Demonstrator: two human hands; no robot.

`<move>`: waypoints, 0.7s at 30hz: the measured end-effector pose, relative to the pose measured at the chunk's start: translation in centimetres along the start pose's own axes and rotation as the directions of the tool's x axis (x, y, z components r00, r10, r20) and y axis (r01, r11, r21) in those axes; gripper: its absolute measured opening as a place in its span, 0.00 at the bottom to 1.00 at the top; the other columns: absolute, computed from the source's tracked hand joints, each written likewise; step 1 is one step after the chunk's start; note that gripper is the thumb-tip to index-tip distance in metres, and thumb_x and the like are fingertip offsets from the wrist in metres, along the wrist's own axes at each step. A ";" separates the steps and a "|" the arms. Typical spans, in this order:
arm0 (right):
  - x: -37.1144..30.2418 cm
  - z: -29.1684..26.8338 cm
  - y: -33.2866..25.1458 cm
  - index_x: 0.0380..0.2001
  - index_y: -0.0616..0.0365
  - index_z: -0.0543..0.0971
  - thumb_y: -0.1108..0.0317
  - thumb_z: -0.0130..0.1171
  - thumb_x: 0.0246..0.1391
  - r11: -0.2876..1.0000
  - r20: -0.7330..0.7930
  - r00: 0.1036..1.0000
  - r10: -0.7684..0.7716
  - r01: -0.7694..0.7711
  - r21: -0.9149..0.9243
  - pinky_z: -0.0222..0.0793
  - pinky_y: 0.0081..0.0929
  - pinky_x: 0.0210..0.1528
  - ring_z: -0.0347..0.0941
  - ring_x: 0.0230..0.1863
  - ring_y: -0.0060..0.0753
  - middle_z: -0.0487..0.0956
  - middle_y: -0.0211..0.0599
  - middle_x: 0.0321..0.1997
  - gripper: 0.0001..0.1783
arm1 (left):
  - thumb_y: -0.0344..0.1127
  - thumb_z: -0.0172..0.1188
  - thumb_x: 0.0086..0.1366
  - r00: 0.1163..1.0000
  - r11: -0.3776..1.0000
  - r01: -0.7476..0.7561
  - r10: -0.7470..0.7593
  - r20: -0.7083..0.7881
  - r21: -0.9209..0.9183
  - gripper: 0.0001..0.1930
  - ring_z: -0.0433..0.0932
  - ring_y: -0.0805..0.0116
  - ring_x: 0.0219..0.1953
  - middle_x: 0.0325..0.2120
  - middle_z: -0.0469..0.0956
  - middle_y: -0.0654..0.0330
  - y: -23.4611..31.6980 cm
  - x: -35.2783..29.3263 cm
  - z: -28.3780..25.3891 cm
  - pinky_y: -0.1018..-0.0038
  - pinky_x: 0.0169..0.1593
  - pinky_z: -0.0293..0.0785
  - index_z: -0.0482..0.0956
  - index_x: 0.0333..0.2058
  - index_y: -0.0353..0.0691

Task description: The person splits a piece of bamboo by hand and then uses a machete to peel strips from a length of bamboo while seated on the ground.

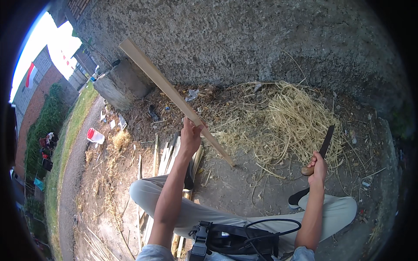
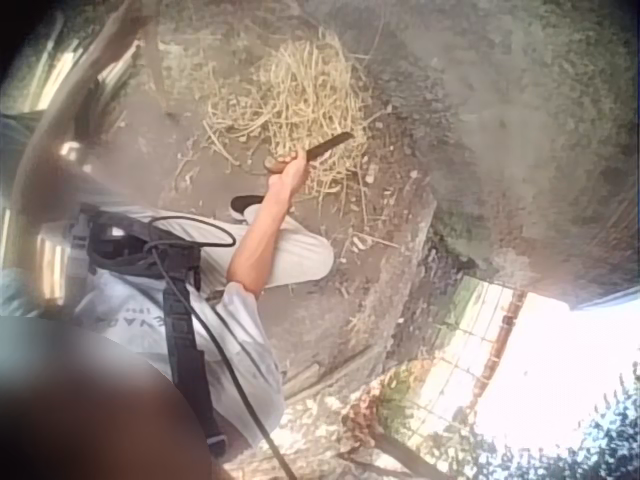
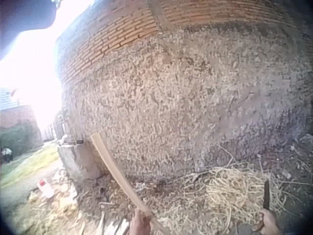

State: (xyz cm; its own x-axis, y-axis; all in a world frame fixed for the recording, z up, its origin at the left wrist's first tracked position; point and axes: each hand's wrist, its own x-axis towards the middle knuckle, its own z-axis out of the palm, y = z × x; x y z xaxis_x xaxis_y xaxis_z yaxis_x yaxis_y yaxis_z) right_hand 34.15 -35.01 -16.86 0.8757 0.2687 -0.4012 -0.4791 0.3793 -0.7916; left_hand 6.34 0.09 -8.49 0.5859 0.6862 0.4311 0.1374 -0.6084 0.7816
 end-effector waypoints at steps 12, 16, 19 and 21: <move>0.3 -0.3 0.3 0.29 0.52 0.72 0.66 0.56 0.55 1.000 0.029 1.000 -0.001 0.002 -0.029 0.57 0.16 0.20 0.58 0.18 0.12 0.64 0.18 0.18 0.04 | 0.14 0.44 0.61 0.996 0.997 -0.080 0.081 0.034 -0.024 0.24 0.79 0.60 0.44 0.38 0.78 0.52 -0.3 0.3 -0.5 0.67 0.46 0.75 0.56 0.54 0.39; 0.0 0.0 0.2 0.29 0.53 0.72 0.67 0.56 0.55 0.999 0.009 1.000 0.013 -0.012 -0.035 0.56 0.16 0.20 0.58 0.17 0.13 0.64 0.18 0.18 0.05 | 0.16 0.47 0.61 0.998 0.994 0.002 0.004 0.059 -0.113 0.21 0.79 0.57 0.44 0.35 0.79 0.53 0.1 0.3 -0.5 0.65 0.44 0.76 0.58 0.52 0.39; -0.4 0.7 0.2 0.29 0.52 0.72 0.67 0.56 0.55 0.999 0.021 0.999 0.031 -0.030 -0.034 0.56 0.16 0.20 0.57 0.17 0.13 0.64 0.18 0.18 0.05 | 0.17 0.52 0.60 0.996 0.975 0.063 -0.048 0.071 -0.215 0.23 0.80 0.61 0.43 0.36 0.80 0.55 -0.5 0.2 -0.8 0.67 0.44 0.77 0.62 0.53 0.38; -0.3 0.4 0.2 0.29 0.52 0.72 0.66 0.56 0.55 0.999 0.019 0.999 0.030 -0.030 -0.031 0.57 0.17 0.20 0.57 0.17 0.13 0.64 0.18 0.18 0.05 | 0.17 0.54 0.59 0.995 0.988 0.056 -0.043 0.095 -0.141 0.24 0.80 0.62 0.43 0.37 0.80 0.55 0.4 0.3 -0.8 0.68 0.45 0.77 0.64 0.54 0.37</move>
State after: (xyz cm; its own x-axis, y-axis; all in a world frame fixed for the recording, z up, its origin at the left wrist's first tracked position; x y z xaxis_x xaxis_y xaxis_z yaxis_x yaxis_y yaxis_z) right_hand 33.76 -34.68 -16.68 0.8595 0.2970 -0.4159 -0.5026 0.3435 -0.7933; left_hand 5.96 0.41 -7.70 0.6525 0.6710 0.3522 0.0560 -0.5062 0.8606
